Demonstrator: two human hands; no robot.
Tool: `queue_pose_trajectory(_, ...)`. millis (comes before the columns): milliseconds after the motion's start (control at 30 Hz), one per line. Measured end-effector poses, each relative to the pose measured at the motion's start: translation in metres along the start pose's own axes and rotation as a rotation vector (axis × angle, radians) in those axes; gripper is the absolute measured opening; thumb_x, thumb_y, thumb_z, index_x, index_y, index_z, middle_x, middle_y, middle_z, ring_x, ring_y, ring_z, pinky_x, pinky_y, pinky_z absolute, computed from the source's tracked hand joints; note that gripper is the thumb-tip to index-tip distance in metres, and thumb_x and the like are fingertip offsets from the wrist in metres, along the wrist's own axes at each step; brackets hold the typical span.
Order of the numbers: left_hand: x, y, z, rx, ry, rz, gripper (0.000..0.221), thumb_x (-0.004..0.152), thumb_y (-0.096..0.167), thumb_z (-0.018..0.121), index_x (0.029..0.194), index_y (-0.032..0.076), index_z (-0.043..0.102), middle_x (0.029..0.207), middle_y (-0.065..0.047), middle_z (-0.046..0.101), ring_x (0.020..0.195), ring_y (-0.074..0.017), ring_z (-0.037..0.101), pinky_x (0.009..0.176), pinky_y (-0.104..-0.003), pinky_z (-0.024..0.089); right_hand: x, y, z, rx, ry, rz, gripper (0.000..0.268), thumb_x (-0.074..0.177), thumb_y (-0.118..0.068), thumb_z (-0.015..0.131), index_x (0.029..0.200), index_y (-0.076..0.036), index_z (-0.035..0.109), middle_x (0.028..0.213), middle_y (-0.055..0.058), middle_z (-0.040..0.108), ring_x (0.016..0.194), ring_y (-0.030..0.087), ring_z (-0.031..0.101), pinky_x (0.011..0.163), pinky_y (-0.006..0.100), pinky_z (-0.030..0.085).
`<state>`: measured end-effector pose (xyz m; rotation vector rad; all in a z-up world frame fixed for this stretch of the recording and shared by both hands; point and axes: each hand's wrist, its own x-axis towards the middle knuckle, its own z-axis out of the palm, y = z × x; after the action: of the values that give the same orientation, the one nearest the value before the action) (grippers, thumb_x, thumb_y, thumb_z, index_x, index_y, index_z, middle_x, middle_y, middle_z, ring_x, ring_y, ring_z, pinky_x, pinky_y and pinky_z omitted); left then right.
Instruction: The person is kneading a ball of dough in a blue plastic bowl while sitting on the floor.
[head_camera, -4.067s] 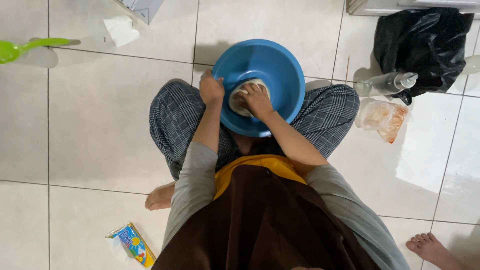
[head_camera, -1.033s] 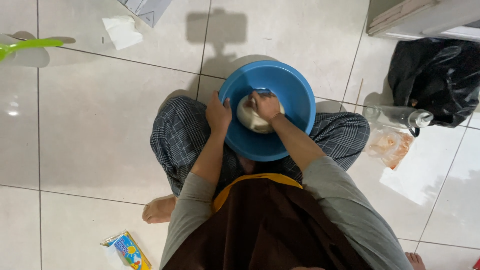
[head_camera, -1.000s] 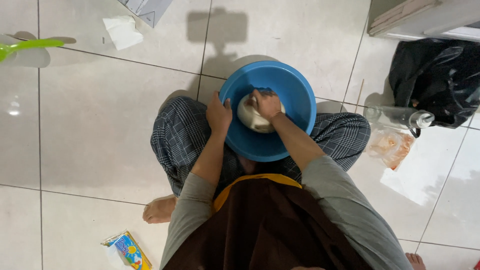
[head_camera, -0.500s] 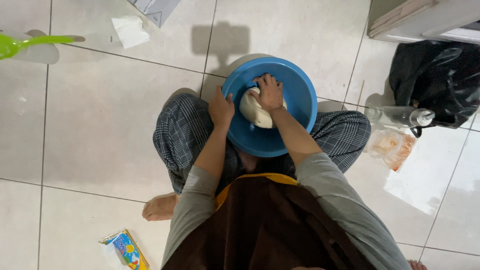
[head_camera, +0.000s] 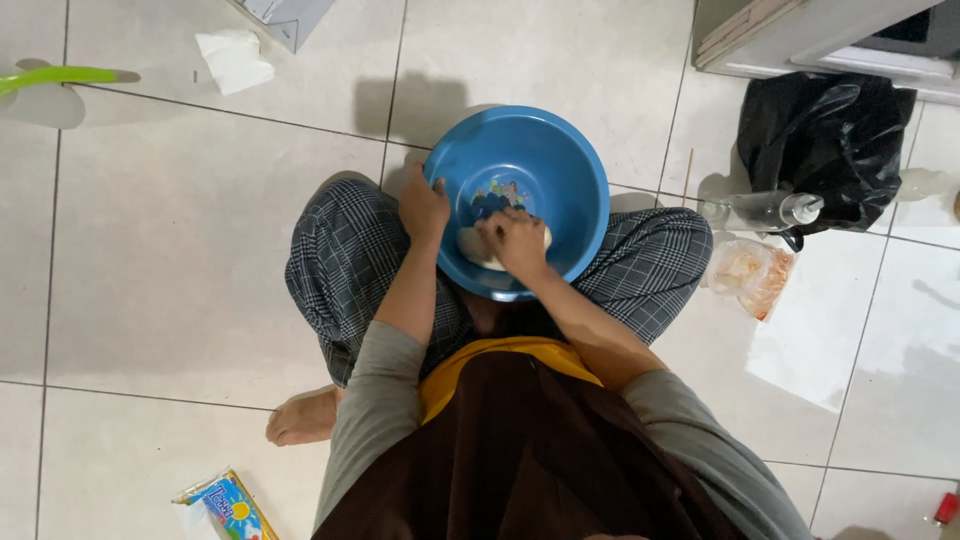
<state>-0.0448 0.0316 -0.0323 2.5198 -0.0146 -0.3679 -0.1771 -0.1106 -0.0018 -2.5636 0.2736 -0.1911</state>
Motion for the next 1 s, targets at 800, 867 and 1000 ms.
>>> queue_pose_trajectory(800, -0.002, 0.007, -0.009, -0.06, -0.023, -0.039, 0.048, 0.102, 0.028, 0.065, 0.14, -0.001, 0.056, 0.115, -0.028, 0.071, 0.098, -0.0414, 0.074, 0.072, -0.05, 0.066, 0.109, 0.032, 0.04, -0.071, -0.492, 0.156, 0.057, 0.099, -0.067, 0.044, 0.1, -0.019, 0.075, 0.099, 0.014, 0.078, 0.099, 0.04, 0.074, 0.093, 0.054, 0.053)
queue_pose_trajectory(867, -0.002, 0.007, -0.008, -0.066, -0.011, -0.031, 0.049, 0.103, 0.028, 0.064, 0.141, -0.003, 0.054, 0.116, -0.029, 0.07, 0.098, -0.0415, 0.074, 0.072, -0.05, 0.066, 0.112, 0.028, 0.036, -0.096, -0.532, 0.155, 0.06, 0.099, -0.068, 0.04, 0.101, -0.019, 0.074, 0.098, 0.014, 0.078, 0.098, 0.039, 0.074, 0.093, 0.054, 0.053)
queue_pose_trajectory(1000, -0.005, 0.012, -0.012, -0.063, 0.0, -0.011, 0.052, 0.104, 0.027, 0.063, 0.144, -0.003, 0.052, 0.118, -0.029, 0.07, 0.1, -0.0419, 0.074, 0.075, -0.051, 0.066, 0.108, 0.038, 0.048, -0.169, -0.619, 0.162, 0.08, 0.097, -0.08, 0.024, 0.112, -0.018, 0.073, 0.098, 0.019, 0.077, 0.097, 0.043, 0.074, 0.088, 0.058, 0.055)
